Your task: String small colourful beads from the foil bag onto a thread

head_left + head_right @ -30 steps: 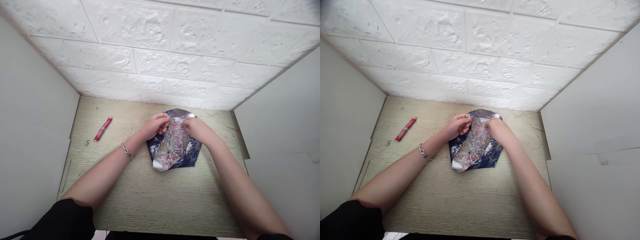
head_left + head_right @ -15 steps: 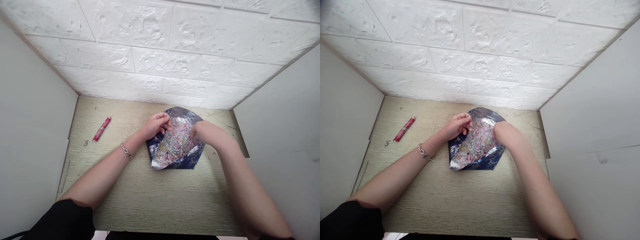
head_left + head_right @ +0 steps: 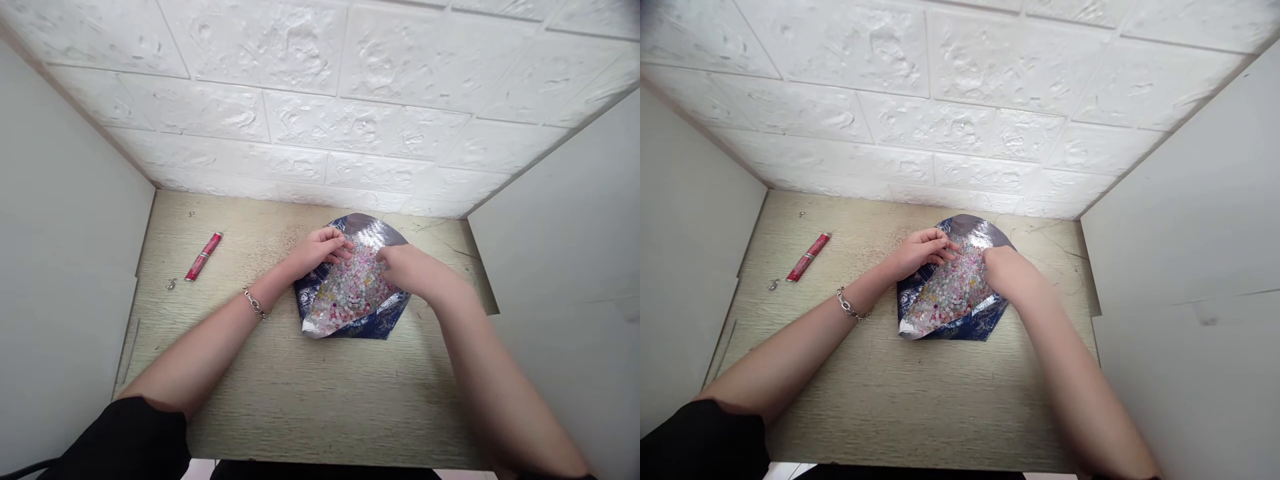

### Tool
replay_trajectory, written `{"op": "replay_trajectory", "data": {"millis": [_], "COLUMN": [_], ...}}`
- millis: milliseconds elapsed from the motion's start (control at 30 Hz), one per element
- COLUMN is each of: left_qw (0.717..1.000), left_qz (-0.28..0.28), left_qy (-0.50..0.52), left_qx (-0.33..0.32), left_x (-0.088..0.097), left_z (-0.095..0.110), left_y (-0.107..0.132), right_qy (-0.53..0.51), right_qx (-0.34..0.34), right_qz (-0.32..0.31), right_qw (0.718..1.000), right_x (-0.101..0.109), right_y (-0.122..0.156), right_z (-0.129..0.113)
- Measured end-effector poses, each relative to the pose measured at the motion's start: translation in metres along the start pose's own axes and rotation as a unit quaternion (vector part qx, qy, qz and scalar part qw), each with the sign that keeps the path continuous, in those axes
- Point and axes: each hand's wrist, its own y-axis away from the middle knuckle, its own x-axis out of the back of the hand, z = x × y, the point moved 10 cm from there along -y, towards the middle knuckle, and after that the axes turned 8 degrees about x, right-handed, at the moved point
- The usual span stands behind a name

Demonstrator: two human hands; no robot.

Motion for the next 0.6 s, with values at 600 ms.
{"op": "replay_trajectory", "data": {"millis": [600], "left_qw": [1.0], "left_qz": [-0.017], "left_qy": [0.026], "left_qx": [-0.003], "left_x": [0.0], "left_z": [-0.001], "left_y": [-0.001], "right_qy": [0.056], "right_qx": [0.158], "right_qz": [-0.078], "right_qw": [0.983], "right_x": [-0.022], "right_y": [0.012], "right_z": [-0.053]}}
